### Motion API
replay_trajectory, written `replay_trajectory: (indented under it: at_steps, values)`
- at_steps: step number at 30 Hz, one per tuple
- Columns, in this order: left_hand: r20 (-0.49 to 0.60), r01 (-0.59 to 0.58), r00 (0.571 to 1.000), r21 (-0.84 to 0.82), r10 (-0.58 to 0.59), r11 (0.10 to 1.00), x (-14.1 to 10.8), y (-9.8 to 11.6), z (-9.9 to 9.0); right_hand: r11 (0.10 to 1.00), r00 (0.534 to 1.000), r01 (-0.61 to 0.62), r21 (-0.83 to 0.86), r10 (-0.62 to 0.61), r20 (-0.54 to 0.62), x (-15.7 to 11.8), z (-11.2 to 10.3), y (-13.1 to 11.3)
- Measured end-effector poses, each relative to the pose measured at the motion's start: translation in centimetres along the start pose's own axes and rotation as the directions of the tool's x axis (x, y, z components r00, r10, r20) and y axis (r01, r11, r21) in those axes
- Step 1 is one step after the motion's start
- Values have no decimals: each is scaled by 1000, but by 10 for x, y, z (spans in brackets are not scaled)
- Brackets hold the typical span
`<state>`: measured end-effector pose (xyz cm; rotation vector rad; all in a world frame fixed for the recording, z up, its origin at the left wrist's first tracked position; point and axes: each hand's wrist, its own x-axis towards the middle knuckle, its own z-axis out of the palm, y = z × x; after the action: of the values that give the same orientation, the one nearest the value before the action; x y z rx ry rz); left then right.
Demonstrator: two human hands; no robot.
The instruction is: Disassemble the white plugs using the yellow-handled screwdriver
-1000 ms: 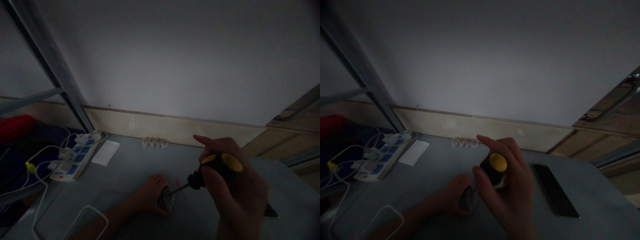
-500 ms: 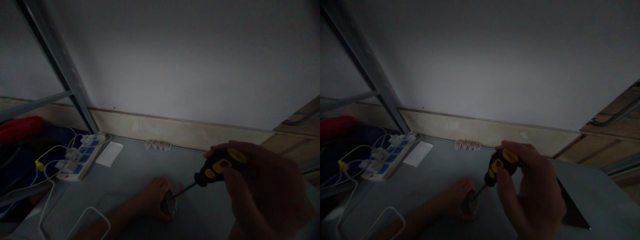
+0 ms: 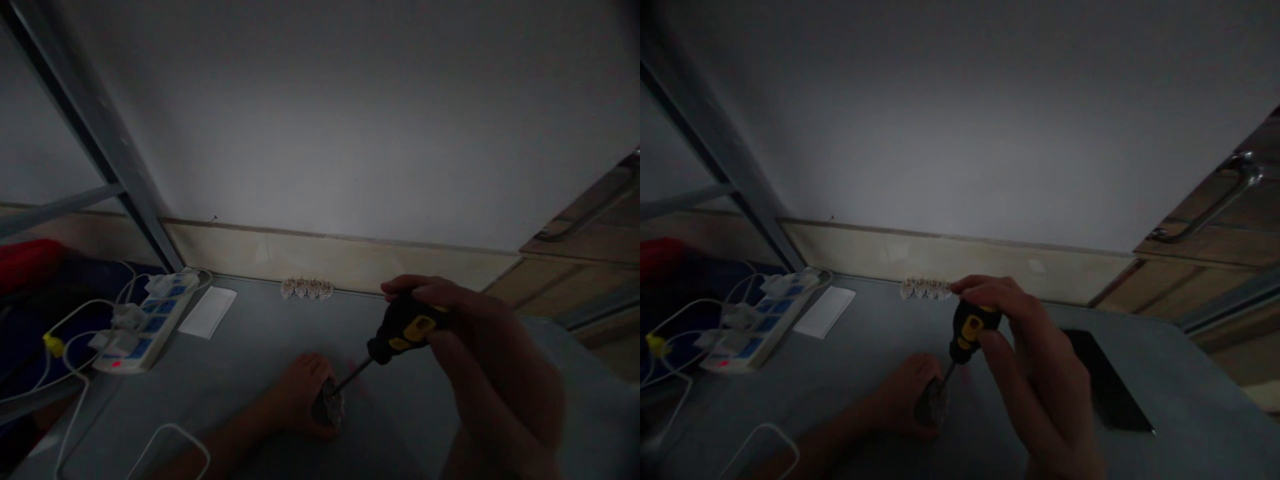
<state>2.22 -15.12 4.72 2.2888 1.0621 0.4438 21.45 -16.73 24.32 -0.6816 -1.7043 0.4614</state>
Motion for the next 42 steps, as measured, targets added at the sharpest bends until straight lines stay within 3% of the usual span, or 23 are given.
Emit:
replay_trajectory:
  at_steps: [3,11,17,23,34,37,42]
  values:
    - [-6,-2,1000,3,2,1000,-1,0,1,996,991,42,73,-51,122,1,-2,5]
    - [17,12,1000,13,-13,1000,-1,3,1,973,975,86,215,-126,185,4,-3,-4]
    - [-4,2,1000,-10,-2,1000,-1,6,2,974,988,136,179,-146,47,6,1,-2]
    - [50,-18,999,33,17,999,-2,7,-3,983,977,180,-44,-184,-108,8,10,3]
    - [21,-38,999,24,37,999,-2,2,-2,994,994,108,-3,-108,-27,5,1,4]
    - [8,-51,999,31,51,998,-3,0,0,995,993,88,-36,-90,-79,5,2,5]
    - [14,-36,999,35,36,999,-3,-2,2,982,978,148,-114,-162,-130,8,3,7]
